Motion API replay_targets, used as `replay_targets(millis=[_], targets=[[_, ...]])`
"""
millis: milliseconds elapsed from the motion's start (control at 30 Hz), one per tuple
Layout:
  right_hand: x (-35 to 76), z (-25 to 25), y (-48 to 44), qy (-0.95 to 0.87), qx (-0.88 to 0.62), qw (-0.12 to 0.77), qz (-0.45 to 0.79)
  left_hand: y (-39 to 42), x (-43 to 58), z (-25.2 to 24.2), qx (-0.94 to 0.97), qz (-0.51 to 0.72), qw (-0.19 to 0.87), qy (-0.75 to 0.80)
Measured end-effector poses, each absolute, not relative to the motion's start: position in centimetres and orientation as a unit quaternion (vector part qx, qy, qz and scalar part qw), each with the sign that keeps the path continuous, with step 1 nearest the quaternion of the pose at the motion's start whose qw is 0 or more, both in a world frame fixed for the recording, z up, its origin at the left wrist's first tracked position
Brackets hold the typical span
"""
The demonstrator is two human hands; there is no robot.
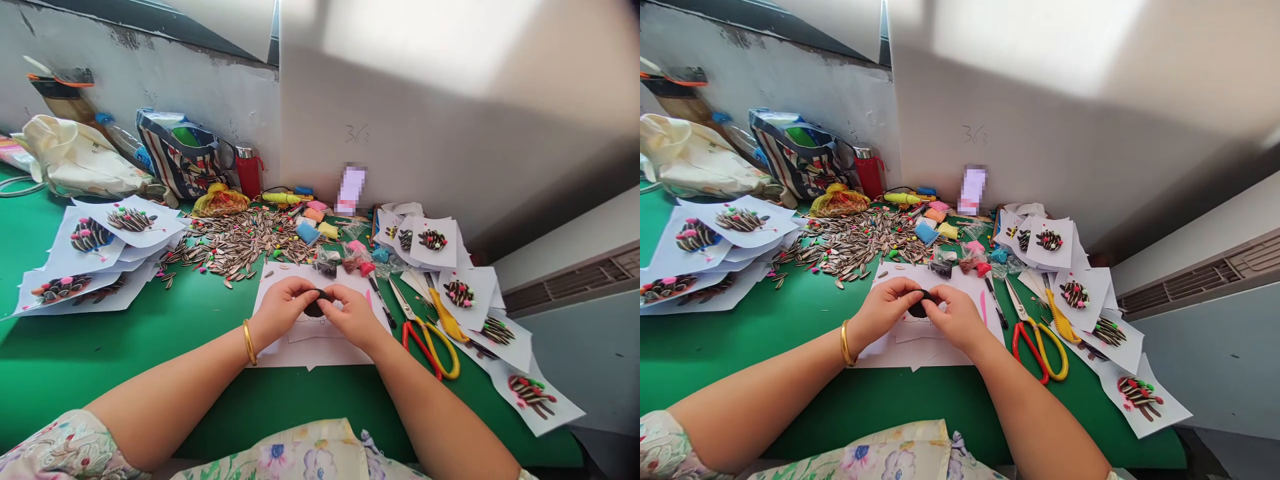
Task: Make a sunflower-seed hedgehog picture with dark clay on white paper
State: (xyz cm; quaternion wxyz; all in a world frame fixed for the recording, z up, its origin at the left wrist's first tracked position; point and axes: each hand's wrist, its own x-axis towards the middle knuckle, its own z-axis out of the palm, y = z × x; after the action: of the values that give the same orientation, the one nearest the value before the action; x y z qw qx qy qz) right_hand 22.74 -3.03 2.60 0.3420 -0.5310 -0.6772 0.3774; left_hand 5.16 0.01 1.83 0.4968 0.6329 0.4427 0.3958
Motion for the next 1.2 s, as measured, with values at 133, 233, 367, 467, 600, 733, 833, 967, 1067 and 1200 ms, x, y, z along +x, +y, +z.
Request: replay_targets(millis=[133,233,367,467,600,733,833,967,1067,1200], targets=[[22.84,2.55,-3.00,-0.686,-0.521,0.335,0.381,-0.02,5.17,1.93,0.635,0.402,0.497,0.434],[22.82,2.41,-2.98,-0.693,-0.536,0.319,0.362,-0.02,5.20,1.92,0.631,0.397,0.509,0.431],[22.83,2.35,-2.93,-0.694,-0.529,0.326,0.363,0.09,5.18,1.79,0.616,0.394,0.526,0.435],[23.03,2.33,-2.85,-0.691,-0.524,0.343,0.362,0.16,5.22,1.65,0.604,0.409,0.535,0.426],[23.27,2.22,-2.78,-0.691,-0.523,0.344,0.361,0.14,5.28,1.51,0.601,0.399,0.563,0.404],[23.40,2.22,-2.71,-0.688,-0.511,0.360,0.368,0.15,5.17,1.55,0.600,0.382,0.563,0.421],[23.49,2.23,-2.67,-0.682,-0.523,0.368,0.356,0.09,5.11,1.72,0.600,0.384,0.556,0.429],[23.48,2.15,-2.68,-0.680,-0.529,0.370,0.349,-0.05,5.12,1.89,0.583,0.383,0.581,0.420],[23.40,2.10,-2.75,-0.679,-0.527,0.376,0.347,-0.06,5.08,1.93,0.570,0.378,0.587,0.434],[23.39,2.06,-2.84,-0.671,-0.514,0.427,0.322,-0.13,5.04,2.06,0.553,0.365,0.605,0.442]])
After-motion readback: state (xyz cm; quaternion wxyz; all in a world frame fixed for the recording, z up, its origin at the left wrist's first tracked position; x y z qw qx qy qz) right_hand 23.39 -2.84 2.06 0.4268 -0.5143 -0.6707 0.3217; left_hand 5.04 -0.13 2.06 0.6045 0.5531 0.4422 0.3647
